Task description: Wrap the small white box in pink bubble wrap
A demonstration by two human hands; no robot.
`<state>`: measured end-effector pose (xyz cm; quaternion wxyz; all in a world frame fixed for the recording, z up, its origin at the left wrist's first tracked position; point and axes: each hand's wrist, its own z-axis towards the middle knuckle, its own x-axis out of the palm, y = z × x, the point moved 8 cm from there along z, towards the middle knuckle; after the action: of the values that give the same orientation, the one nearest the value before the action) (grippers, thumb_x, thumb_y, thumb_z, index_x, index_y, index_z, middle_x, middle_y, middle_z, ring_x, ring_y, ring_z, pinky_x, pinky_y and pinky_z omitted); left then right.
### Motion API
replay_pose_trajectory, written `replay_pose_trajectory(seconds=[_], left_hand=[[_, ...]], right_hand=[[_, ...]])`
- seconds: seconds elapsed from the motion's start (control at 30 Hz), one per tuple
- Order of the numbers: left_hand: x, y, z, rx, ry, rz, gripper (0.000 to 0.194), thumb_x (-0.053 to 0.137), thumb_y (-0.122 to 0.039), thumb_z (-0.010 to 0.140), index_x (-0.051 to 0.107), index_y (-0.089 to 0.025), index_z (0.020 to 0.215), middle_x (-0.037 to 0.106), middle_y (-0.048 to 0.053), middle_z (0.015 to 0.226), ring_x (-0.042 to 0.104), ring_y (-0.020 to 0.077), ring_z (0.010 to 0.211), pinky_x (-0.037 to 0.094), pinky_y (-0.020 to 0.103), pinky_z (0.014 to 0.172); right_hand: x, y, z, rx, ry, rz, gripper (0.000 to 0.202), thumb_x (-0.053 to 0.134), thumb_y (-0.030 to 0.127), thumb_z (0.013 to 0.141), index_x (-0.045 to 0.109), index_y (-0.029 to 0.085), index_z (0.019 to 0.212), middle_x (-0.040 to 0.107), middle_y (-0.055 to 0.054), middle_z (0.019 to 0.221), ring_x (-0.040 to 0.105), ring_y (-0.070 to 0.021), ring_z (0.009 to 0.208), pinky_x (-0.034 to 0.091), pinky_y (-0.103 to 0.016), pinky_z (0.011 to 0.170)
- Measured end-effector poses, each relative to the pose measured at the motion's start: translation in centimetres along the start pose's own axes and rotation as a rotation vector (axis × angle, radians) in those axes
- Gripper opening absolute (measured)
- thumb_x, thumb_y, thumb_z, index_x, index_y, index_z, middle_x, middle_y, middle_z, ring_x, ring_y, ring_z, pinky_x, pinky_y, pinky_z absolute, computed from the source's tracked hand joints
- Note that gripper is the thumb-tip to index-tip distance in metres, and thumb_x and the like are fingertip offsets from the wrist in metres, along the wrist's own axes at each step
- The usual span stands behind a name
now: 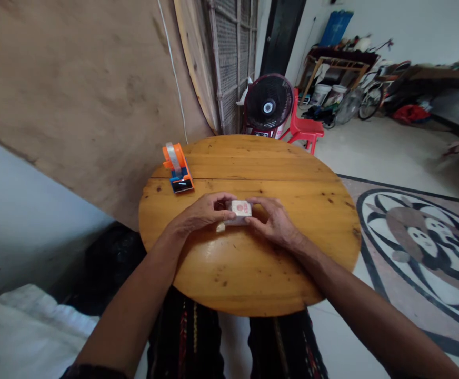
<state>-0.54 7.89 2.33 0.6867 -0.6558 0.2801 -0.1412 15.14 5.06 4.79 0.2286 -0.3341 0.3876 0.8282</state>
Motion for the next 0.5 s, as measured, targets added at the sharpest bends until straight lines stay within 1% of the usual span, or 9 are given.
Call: replay_pose_trajectory(seconds=[0.17, 0.33, 0.43, 0.5], left_hand=[[0.2, 0.0, 0.1, 0.002, 0.009, 0.044, 0.045, 0.072, -0.037, 0.073, 0.060, -0.016, 0.111, 0.067, 0.006, 0.102, 0.063, 0.0186, 0.091, 0.049, 0.033, 0.082], [0.3, -0.4, 0.0, 0.020, 0.021, 0.069, 0.045, 0.071, -0.039, 0.074, 0.060, -0.017, 0.111, 0.066, 0.006, 0.104, 0.062, 0.0198, 0.094, 0.049, 0.035, 0.085], [-0.4, -0.4, -0.2, 0.002, -0.004, 0.077, 0.055, 0.071, -0.040, 0.073, 0.056, -0.016, 0.120, 0.066, 0.009, 0.107, 0.062, 0.0219, 0.096, 0.049, 0.038, 0.086], [-1.1, -0.1, -0.4, -0.022, -0.034, 0.097, 0.065, 0.073, -0.040, 0.071, 0.051, -0.015, 0.127, 0.065, 0.010, 0.108, 0.063, 0.0230, 0.097, 0.049, 0.040, 0.087]], right_hand=[[0.2, -0.3, 0.0, 0.025, 0.034, -0.007, 0.036, 0.066, 0.035, 0.079, 0.063, 0.022, 0.113, 0.071, -0.009, 0.111, 0.064, -0.0274, 0.104, 0.045, -0.047, 0.094], [0.2, 0.2, -0.1, -0.003, 0.020, -0.020, 0.036, 0.065, 0.035, 0.080, 0.061, 0.021, 0.113, 0.070, -0.011, 0.112, 0.063, -0.0282, 0.106, 0.044, -0.048, 0.095], [0.2, 0.4, -0.2, -0.022, 0.011, -0.004, 0.049, 0.065, 0.040, 0.080, 0.054, 0.020, 0.123, 0.065, -0.013, 0.120, 0.060, -0.0296, 0.111, 0.043, -0.049, 0.096], [0.2, 0.2, -0.2, -0.001, 0.019, 0.021, 0.061, 0.066, 0.044, 0.079, 0.048, 0.019, 0.131, 0.062, -0.015, 0.123, 0.059, -0.0307, 0.113, 0.044, -0.050, 0.096]])
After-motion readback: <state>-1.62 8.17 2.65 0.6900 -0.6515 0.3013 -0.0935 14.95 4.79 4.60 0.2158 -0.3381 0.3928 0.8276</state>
